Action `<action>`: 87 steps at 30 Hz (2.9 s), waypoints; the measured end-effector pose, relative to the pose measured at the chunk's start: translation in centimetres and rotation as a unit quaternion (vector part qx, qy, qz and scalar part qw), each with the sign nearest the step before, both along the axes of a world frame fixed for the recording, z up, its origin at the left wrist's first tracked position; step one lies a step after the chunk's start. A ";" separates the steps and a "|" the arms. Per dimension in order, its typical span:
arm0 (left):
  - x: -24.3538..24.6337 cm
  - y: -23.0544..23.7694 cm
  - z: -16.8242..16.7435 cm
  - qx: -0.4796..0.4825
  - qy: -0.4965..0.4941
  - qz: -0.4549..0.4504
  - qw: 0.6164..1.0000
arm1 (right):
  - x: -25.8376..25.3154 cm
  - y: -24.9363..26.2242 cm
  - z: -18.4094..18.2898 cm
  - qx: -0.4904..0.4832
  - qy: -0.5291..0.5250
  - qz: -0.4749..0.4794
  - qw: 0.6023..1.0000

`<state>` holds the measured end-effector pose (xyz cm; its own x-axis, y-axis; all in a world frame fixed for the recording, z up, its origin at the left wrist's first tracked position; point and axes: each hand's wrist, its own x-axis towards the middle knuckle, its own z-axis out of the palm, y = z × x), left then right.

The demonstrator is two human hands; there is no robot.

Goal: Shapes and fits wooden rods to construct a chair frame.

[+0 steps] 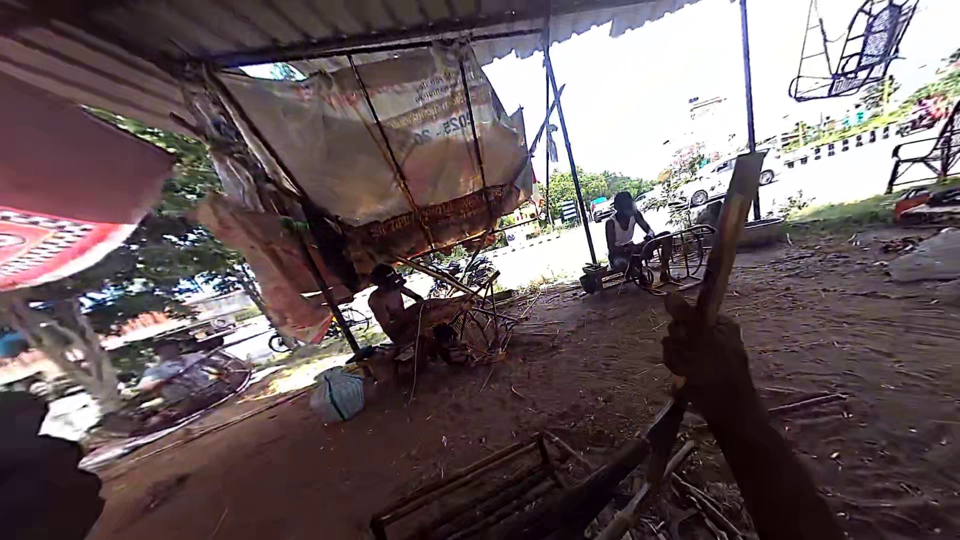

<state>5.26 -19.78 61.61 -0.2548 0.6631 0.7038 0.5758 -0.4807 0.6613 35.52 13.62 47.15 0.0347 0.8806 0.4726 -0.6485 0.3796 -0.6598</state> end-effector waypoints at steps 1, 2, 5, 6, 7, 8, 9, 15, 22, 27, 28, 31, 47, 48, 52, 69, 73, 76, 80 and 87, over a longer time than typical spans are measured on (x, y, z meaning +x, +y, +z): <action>-1.9 2.6 -0.2 0.043 0.005 0.032 0.999 | 2.0 -0.8 1.4 0.025 -0.014 -0.071 0.997; -5.0 5.4 -0.5 0.068 0.044 0.092 0.992 | 3.4 -1.5 2.5 0.045 -0.034 -0.140 0.989; -13.1 11.6 -3.2 -0.070 0.234 0.315 0.917 | 2.7 -2.7 2.7 0.110 -0.100 -0.325 0.934; -13.9 13.3 -4.8 -0.148 0.238 0.361 0.890 | 1.0 -2.5 1.3 0.156 -0.146 -0.379 0.900; -13.9 14.8 -6.3 -0.211 0.217 0.375 0.876 | -1.0 -1.9 -0.9 0.217 -0.203 -0.409 0.863; -13.3 16.0 -8.2 -0.239 0.192 0.359 0.881 | -3.0 -0.6 -3.8 0.285 -0.280 -0.392 0.829; -12.0 16.5 -10.3 -0.255 0.170 0.320 0.897 | -4.8 0.7 -7.1 0.326 -0.382 -0.322 0.802; -6.8 18.0 -28.5 -0.387 0.161 -0.020 0.908 | -7.2 7.4 -28.6 0.298 -0.775 0.099 0.549; -2.1 20.6 -44.7 -0.525 0.088 -0.057 0.845 | -7.1 6.2 -39.4 0.226 -0.774 0.143 0.574; -2.3 22.0 -47.2 -0.434 0.128 0.053 0.890 | -8.6 4.8 -40.3 0.239 -0.771 0.086 0.584; -2.4 21.7 -47.6 -0.392 0.168 0.057 0.903 | -8.5 2.5 -40.0 0.232 -0.768 0.034 0.596; -2.1 20.8 -48.2 -0.281 0.332 0.086 0.896 | -7.3 -3.9 -38.4 0.203 -0.756 -0.054 0.620; -0.5 19.1 -54.8 -0.624 0.339 0.037 0.703 | 8.4 -4.0 -46.6 -0.190 -0.888 0.139 0.396; -0.7 19.2 -55.6 -0.619 0.329 0.049 0.711 | 8.4 -4.0 -45.3 -0.162 -0.899 0.139 0.383; -0.4 19.9 -56.6 -0.639 0.317 0.075 0.696 | 10.1 -4.4 -36.7 -0.065 -0.928 0.102 0.353; -2.7 20.6 -58.7 -0.532 0.296 0.093 0.787 | -3.9 -18.8 -33.4 -0.287 -0.236 0.057 0.927; -3.8 22.0 -58.2 -0.556 0.316 0.012 0.769 | -7.2 -20.0 -35.3 -0.297 -0.224 0.098 0.923; -4.3 22.3 -57.8 -0.589 0.329 -0.018 0.738 | -7.4 -20.5 -35.6 -0.295 -0.230 0.106 0.921; -3.5 22.2 -56.6 -0.616 0.344 0.026 0.708 | -8.0 -21.4 -36.2 -0.306 -0.242 0.097 0.916; -3.5 22.3 -55.8 -0.635 0.345 0.055 0.689 | -8.8 -23.0 -36.2 -0.331 -0.234 0.098 0.909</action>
